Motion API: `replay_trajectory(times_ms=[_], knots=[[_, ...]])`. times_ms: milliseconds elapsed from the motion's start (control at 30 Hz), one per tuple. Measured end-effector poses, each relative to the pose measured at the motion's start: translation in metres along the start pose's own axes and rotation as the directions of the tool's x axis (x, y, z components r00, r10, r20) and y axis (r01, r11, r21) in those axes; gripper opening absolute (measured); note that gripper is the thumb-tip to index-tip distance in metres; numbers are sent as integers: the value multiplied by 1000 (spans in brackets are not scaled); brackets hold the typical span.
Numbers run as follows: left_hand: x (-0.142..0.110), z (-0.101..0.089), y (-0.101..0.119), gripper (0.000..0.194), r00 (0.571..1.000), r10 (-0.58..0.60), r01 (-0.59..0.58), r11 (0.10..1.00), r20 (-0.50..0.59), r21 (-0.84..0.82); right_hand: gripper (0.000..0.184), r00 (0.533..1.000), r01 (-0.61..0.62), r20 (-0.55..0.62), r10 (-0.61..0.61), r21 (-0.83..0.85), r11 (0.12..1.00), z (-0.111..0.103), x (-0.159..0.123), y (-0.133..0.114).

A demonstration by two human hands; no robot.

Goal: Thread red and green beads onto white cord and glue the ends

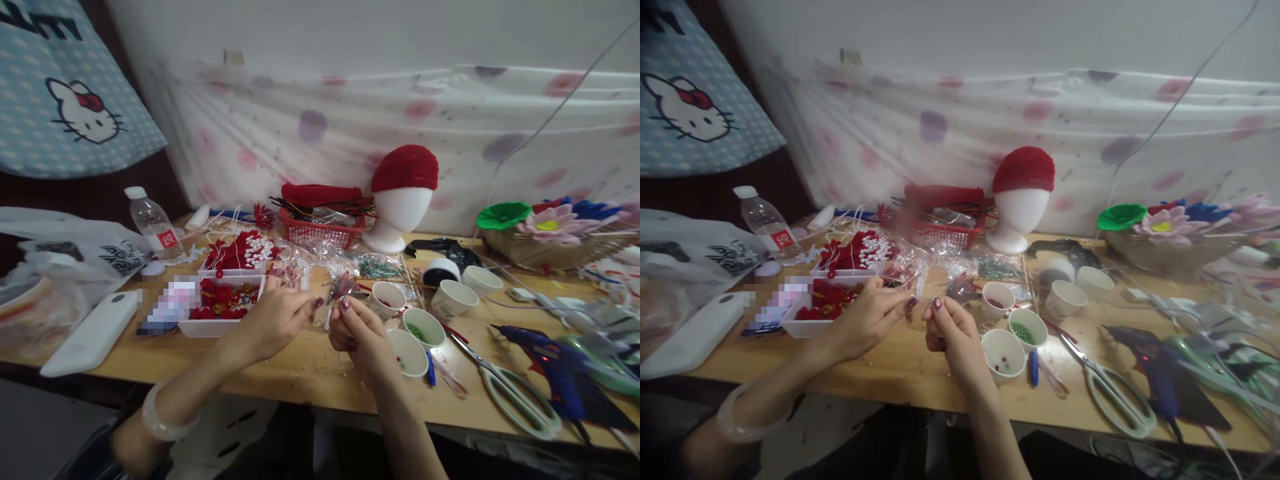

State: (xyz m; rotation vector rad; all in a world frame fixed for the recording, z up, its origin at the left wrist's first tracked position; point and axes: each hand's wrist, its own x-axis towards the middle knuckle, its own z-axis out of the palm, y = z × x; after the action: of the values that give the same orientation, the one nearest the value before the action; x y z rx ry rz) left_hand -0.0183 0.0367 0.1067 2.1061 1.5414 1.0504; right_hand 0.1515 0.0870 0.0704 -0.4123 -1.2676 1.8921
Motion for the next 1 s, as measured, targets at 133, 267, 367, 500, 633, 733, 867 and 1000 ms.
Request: replay_trajectory(times_ms=[133, 267, 367, 500, 633, 733, 867, 1000], knots=[[-1, 3, 1, 45, 987, -141, 151, 647, 77, -748, 36, 999, -52, 18, 50, 104, 993, 2, -4, 0], [5, 16, 9, 40, 920, -391, 80, 181, 3, -980, 34, 995, -100, 46, 93, 183, 978, 3, -10, 8], [9, 29, 13, 37, 828, -553, 28, -124, 93, -992, 34, 990, -138, 61, 127, 233, 963, 2, -16, 17], [4, 45, 3, 29, 810, -586, 3, -20, 14, -1000, 31, 984, -179, 70, 166, 283, 942, -1, -23, 29], [-11, 51, -10, 22, 837, -501, 174, 623, -219, -762, 27, 981, -194, 54, 187, 304, 933, -8, -26, 37], [-20, 47, -8, 19, 924, -359, 263, 849, -134, -459, 26, 981, -194, 57, 186, 303, 933, -12, -26, 42], [-24, 40, -2, 20, 958, -287, 285, 930, 24, -233, 28, 980, -198, 65, 187, 284, 938, -14, -25, 45], [-26, 37, -1, 16, 966, -258, 260, 961, 37, -94, 28, 966, -258, 68, 249, 278, 925, -18, -26, 45]])
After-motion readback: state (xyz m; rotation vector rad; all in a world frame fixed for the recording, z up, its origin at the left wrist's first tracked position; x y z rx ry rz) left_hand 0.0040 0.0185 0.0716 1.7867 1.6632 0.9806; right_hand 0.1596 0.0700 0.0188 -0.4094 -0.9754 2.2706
